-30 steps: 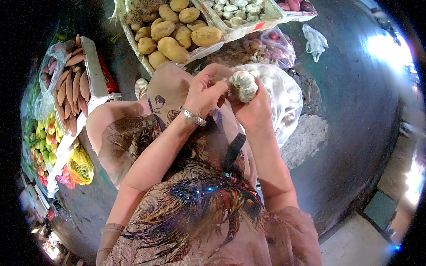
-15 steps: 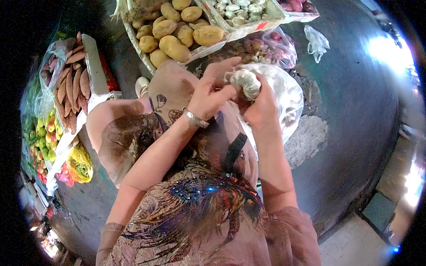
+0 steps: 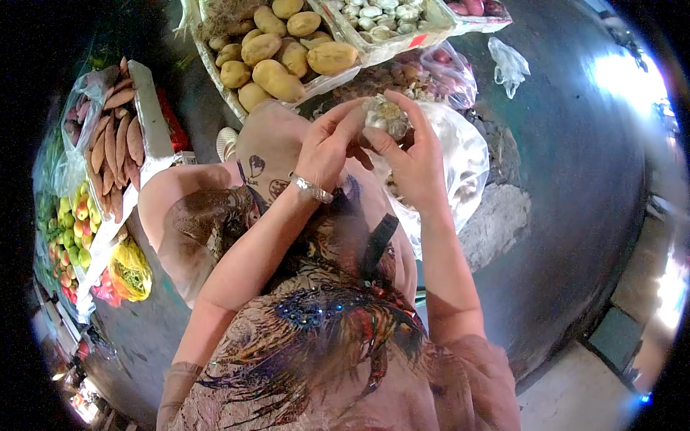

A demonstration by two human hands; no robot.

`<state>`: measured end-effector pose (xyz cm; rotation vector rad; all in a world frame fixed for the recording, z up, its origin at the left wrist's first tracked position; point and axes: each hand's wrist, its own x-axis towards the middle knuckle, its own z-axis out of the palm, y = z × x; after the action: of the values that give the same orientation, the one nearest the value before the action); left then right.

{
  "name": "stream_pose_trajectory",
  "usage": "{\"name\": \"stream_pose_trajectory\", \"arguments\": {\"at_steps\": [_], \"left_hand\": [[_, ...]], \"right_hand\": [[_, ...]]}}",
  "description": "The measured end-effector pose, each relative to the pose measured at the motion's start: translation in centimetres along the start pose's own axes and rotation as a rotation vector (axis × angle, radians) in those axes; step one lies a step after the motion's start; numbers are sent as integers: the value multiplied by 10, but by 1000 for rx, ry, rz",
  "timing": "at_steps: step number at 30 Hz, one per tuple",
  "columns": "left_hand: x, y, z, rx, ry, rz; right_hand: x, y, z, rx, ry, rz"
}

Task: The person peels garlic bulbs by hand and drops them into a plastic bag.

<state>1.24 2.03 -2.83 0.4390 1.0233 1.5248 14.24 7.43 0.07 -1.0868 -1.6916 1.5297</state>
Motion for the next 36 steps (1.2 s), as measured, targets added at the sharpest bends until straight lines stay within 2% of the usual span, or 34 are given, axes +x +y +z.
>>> {"name": "stream_pose_trajectory", "arguments": {"at_steps": [2,4,6,9,13,15,17,19,21,24,26,31,36], "left_hand": [[-2,0,-1,0,-38,-25],[-3,1,0,-16,-47,46],[-4,1,1,-23,-59,62],[-4,0,0,-14,-67,82],[-5,-6,0,98,-100,115],[-5,-7,3,106,-95,155],[-6,-8,5,111,-86,193],[-7,-6,5,114,-86,113],[-7,-2,4,111,-73,85],[-7,-1,4,119,-56,58],[-7,0,5,129,-48,59],[-2,-3,0,95,72,93],[2,-7,-5,75,49,97]], "right_hand": [[2,2,0,19,-27,-26],[3,3,-1,39,-54,-54],[4,1,-2,209,-20,1],[2,-6,11,202,89,-57],[8,5,0,192,67,4],[9,9,1,87,75,-80],[8,7,4,27,114,-65],[8,7,7,-32,151,-49],[10,8,10,-91,189,-156],[7,-1,12,-118,201,-51],[8,6,9,-131,200,-61],[3,7,10,-157,131,-145],[-3,4,9,89,-49,-71]]}}
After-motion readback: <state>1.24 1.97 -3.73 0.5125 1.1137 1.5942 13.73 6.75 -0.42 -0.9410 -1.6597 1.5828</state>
